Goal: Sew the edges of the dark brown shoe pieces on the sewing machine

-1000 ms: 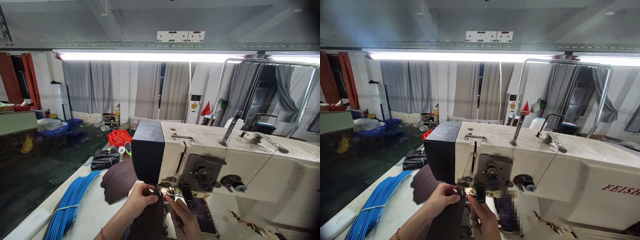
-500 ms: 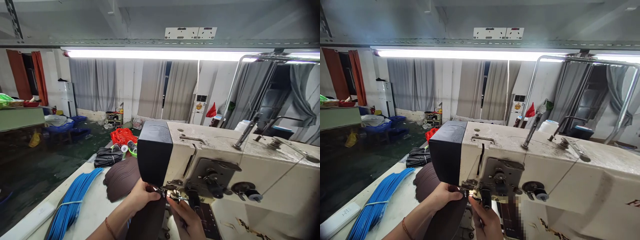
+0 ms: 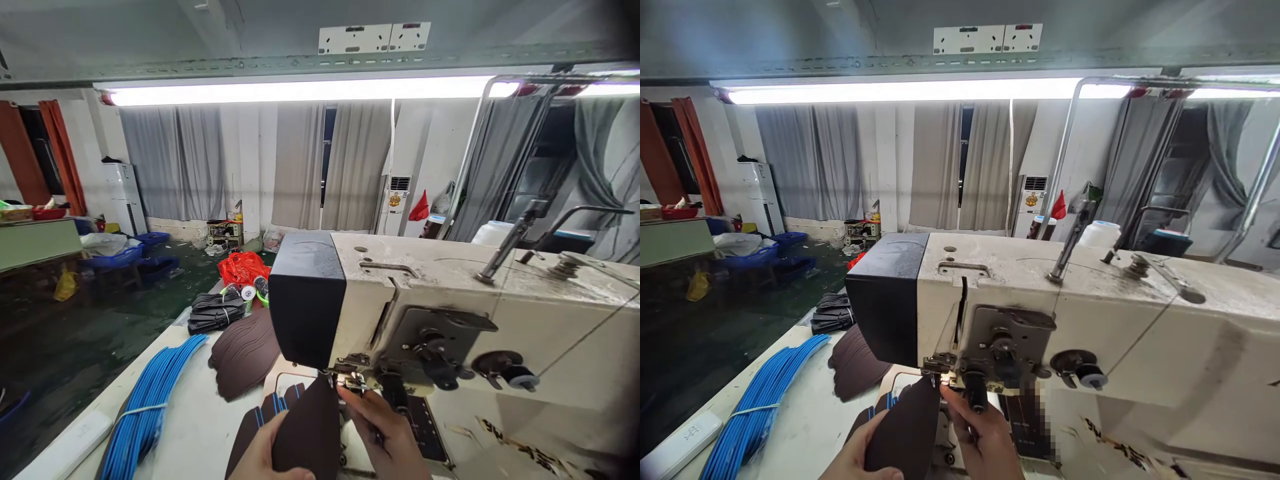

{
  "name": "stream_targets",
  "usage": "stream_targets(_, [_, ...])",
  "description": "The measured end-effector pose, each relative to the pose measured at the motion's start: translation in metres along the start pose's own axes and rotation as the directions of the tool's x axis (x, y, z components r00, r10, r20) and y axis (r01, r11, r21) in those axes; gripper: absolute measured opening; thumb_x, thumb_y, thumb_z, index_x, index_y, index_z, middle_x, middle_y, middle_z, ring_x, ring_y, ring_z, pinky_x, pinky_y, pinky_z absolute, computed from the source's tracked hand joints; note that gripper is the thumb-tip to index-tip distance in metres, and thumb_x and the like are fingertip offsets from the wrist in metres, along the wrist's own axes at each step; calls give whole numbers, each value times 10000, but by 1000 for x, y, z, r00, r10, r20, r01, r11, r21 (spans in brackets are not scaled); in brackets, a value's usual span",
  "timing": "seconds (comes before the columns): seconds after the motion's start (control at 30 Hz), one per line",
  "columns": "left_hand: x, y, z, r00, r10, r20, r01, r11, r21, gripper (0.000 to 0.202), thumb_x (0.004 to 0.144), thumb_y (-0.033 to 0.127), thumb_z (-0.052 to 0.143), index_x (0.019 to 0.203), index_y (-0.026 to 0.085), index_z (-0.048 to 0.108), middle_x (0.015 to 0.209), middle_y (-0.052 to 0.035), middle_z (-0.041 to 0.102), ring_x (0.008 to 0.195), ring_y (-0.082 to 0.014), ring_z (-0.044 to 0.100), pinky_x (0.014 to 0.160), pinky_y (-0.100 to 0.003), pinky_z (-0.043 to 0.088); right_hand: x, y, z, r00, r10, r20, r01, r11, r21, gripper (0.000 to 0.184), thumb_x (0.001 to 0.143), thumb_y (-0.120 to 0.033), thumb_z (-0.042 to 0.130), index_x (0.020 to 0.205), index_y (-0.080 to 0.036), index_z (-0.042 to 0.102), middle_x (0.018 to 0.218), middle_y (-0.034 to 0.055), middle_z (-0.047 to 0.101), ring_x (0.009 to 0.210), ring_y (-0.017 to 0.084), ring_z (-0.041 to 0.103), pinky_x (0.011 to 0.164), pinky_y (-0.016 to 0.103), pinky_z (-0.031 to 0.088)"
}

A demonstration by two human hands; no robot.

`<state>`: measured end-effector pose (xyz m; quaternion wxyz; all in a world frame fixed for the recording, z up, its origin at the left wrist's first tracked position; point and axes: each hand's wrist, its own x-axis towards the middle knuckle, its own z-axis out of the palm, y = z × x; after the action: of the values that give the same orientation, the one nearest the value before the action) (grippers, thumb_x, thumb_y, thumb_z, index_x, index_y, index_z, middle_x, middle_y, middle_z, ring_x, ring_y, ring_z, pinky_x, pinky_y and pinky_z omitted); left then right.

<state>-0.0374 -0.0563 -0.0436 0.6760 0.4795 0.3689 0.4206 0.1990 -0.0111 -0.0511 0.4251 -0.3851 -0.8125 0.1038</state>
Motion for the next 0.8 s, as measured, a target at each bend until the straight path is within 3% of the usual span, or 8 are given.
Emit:
stream_targets(0.13, [4, 7, 16, 999, 27, -32, -31, 994, -104, 724, 528, 396, 837, 1163, 158, 583, 958, -84, 729, 864, -247, 663, 733, -291, 502, -1, 0, -1, 1000, 19, 18, -19, 1000, 13, 364, 891, -175, 478, 1218, -237, 625, 898, 101, 707, 731, 175, 678, 704, 255, 543])
stream_targets(0.27, [10, 15, 25, 993, 57, -107, -74, 983, -167, 654, 507, 352, 850, 1088, 154, 623, 964, -91, 731, 822, -239, 669, 731, -302, 505, -3, 2, 0, 999, 23, 24, -24, 1000, 16, 357, 902, -193, 469, 1221, -240, 622, 948, 113, 705, 858, 189, 681, 741, 253, 540])
stream_targets(0.47, [21, 21, 34, 974, 77, -212, -113, 980, -163, 600, 527, 319, 836, 1069, 162, 633, 962, -100, 733, 913, -290, 665, 798, -352, 516, -1, -1, 1, 999, 26, -35, -26, 1000, 19, 325, 895, -252, 511, 1188, -275, 650, 943, 88, 718, 815, 175, 696, 682, 215, 556])
stream_targets(0.6, [32, 17, 38, 958, 96, -269, -151, 970, -191, 586, 535, 360, 825, 1053, 156, 642, 959, -124, 735, 907, -298, 671, 816, -370, 520, -3, -1, 5, 993, 78, -85, -74, 996, 56, 328, 912, -336, 479, 1201, -344, 635, 874, 49, 721, 650, 150, 672, 574, 215, 580])
stream_targets(0.8, [38, 9, 48, 903, 153, -400, -228, 962, -147, 557, 570, 398, 799, 1042, 154, 629, 967, -131, 731, 905, -299, 672, 837, -396, 523, -4, 2, 8, 995, 72, -74, -65, 994, 87, 326, 922, -306, 469, 1198, -285, 642, 833, 75, 698, 662, 132, 659, 589, 181, 536])
